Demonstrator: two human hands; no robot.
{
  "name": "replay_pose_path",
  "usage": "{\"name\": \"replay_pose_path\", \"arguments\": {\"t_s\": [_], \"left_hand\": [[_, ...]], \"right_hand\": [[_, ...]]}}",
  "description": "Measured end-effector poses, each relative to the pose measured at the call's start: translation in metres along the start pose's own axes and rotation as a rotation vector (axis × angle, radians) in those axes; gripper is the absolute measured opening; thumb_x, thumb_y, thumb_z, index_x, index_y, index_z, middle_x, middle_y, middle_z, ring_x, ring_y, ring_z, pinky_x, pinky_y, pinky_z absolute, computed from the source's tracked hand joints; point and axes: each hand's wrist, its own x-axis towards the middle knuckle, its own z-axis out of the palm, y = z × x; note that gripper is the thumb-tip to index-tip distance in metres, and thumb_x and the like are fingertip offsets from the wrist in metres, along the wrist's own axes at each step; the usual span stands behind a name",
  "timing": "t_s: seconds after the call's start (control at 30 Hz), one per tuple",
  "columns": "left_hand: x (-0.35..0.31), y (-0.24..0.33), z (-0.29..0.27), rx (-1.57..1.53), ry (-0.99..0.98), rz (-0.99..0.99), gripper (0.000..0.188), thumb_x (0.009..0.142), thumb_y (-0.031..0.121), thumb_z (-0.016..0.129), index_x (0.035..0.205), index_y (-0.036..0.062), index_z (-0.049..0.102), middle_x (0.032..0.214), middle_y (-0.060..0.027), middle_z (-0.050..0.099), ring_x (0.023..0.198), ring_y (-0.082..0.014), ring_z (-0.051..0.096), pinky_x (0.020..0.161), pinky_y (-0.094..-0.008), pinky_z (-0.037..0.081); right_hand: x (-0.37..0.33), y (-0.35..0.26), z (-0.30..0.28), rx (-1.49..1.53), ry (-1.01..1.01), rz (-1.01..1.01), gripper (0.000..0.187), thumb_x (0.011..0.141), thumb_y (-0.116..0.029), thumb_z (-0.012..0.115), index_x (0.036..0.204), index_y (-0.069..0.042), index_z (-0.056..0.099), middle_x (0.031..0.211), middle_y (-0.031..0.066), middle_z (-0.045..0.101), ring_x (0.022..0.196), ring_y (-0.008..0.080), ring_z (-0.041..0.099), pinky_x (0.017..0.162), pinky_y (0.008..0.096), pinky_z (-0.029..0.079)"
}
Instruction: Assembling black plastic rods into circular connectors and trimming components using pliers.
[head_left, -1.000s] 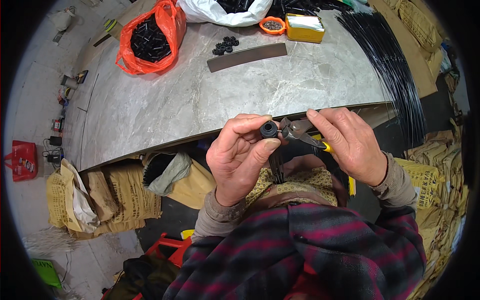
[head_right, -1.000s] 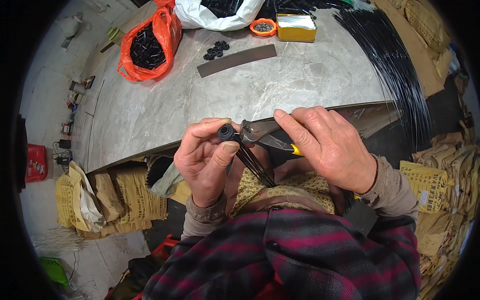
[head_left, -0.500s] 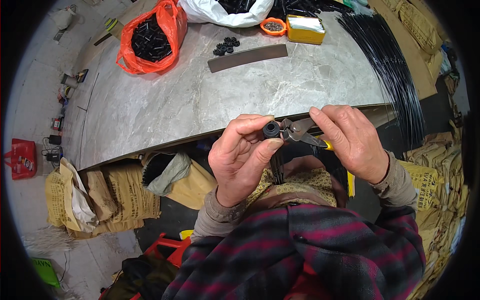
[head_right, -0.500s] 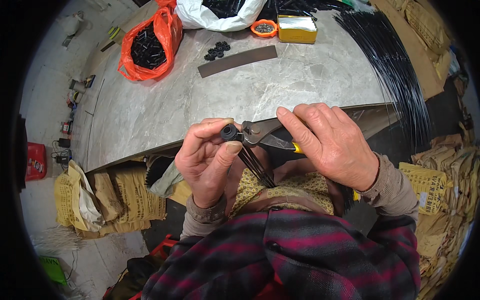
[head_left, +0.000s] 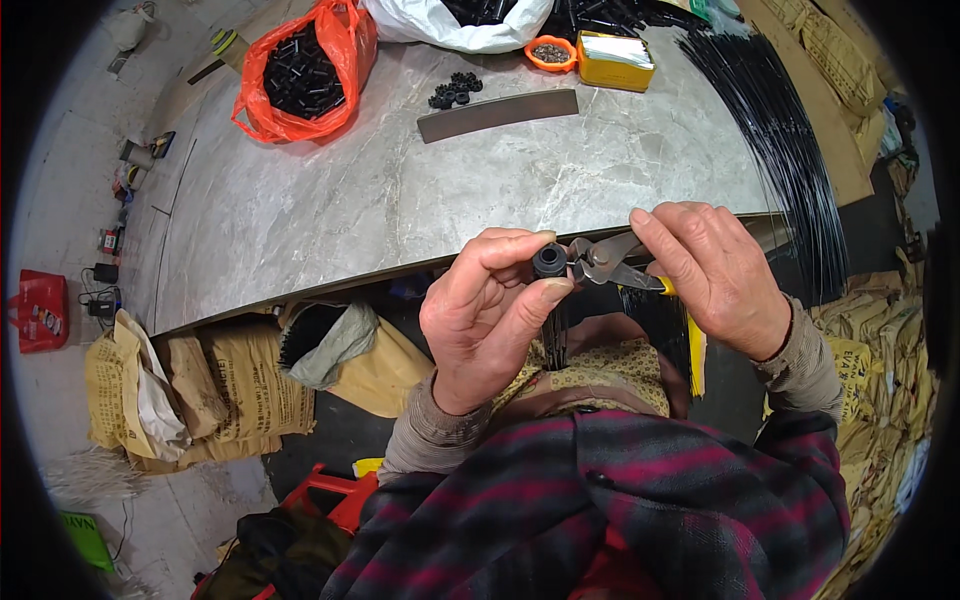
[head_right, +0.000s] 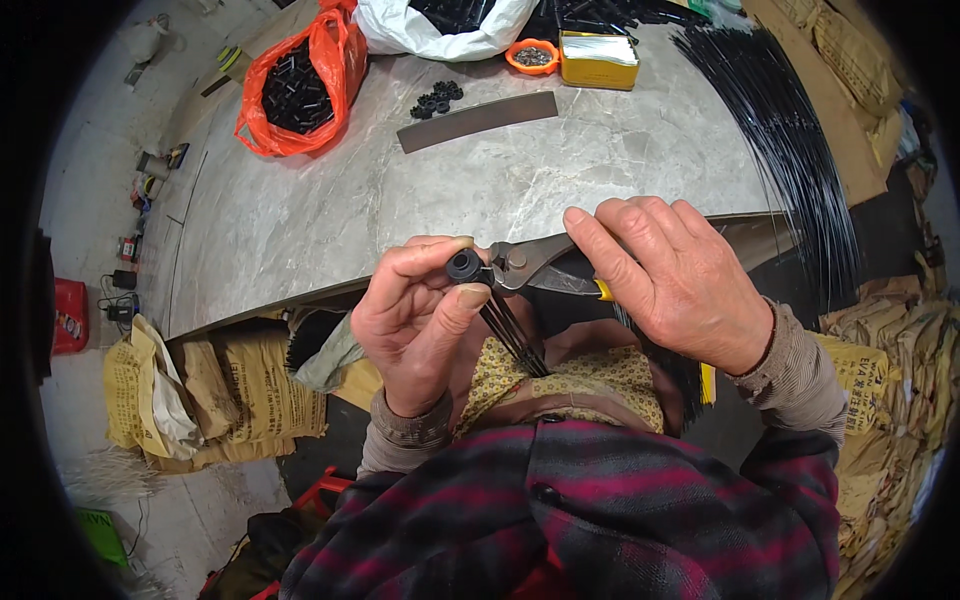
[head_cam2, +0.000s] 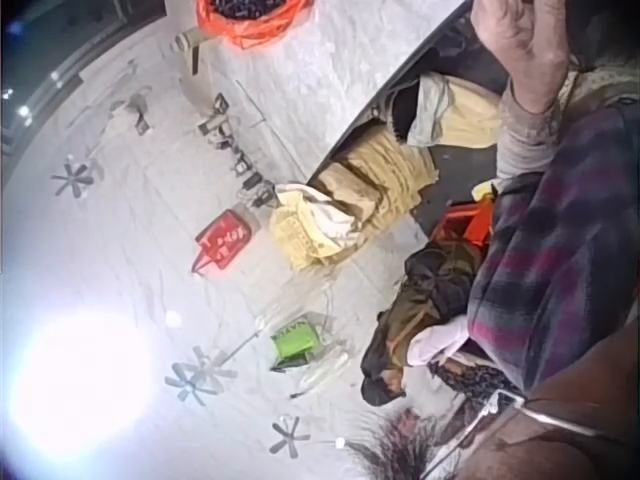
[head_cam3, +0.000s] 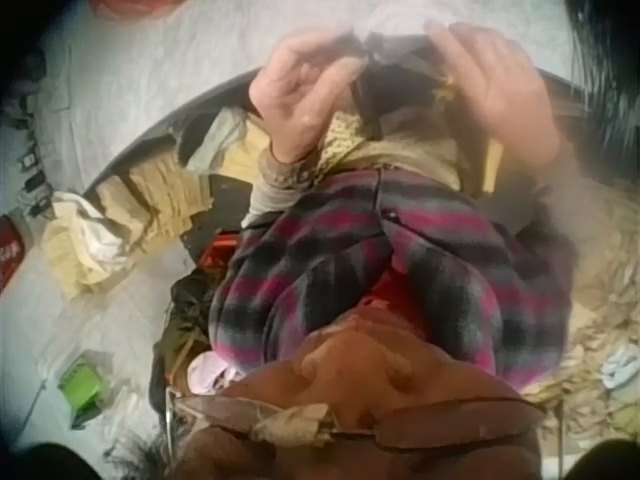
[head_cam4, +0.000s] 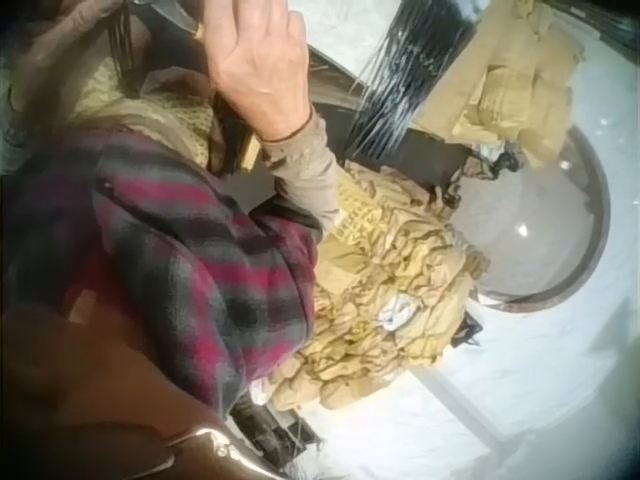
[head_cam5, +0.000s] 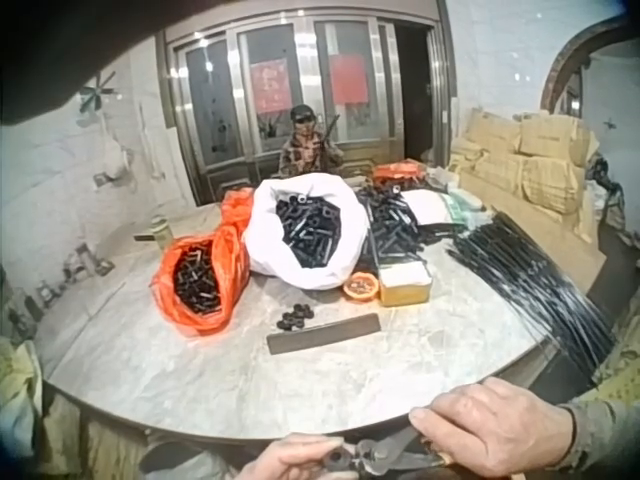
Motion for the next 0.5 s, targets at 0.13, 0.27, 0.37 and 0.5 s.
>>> {"name": "replay_pose_path", "arguments": {"t_s": [0.13,0.27,0.37,0.5], "left_hand": [[0.0,-0.0002,-0.0015,0.002,-0.02,0.002,0.034,0.086,-0.013,0.067,0.118,-0.0108,0.057,0.113,-0.0156,0.062,0.103,-0.017,0.064,0.093,-0.0277,0.05],[0.0007,0.0001,-0.0015,0.018,-0.023,0.006,0.034,0.087,-0.013,0.067,0.118,-0.0108,0.057,0.113,-0.0153,0.062,0.102,-0.0164,0.064,0.093,-0.0274,0.05],[0.0008,0.0001,-0.0018,0.033,-0.025,0.011,0.033,0.087,-0.013,0.067,0.118,-0.011,0.056,0.113,-0.0152,0.062,0.102,-0.0163,0.064,0.093,-0.0273,0.05],[0.0014,-0.0016,-0.0022,0.028,-0.024,0.016,0.033,0.087,-0.013,0.066,0.119,-0.0111,0.056,0.112,-0.0152,0.062,0.102,-0.0163,0.064,0.092,-0.027,0.05]], "right_hand": [[0.0007,-0.0001,0.0019,-0.006,0.006,-0.002,0.055,0.08,-0.01,0.061,0.132,0.004,0.055,0.112,0.0139,0.057,0.095,0.0253,0.059,0.077,0.0345,0.048],[0.0017,0.0003,0.0039,0.004,0.015,0.001,0.055,0.08,-0.009,0.061,0.132,0.005,0.055,0.112,0.0142,0.057,0.095,0.0255,0.059,0.076,0.0348,0.048],[0.0013,0.0006,0.0041,-0.002,0.016,-0.004,0.054,0.08,-0.009,0.061,0.132,0.005,0.055,0.112,0.0144,0.057,0.095,0.0259,0.059,0.076,0.0351,0.048],[0.003,0.0005,-0.0012,0.026,-0.032,0.022,0.063,0.076,-0.004,0.074,0.135,0.005,0.051,0.115,0.0159,0.058,0.1,0.0306,0.061,0.079,0.0385,0.049]]}}
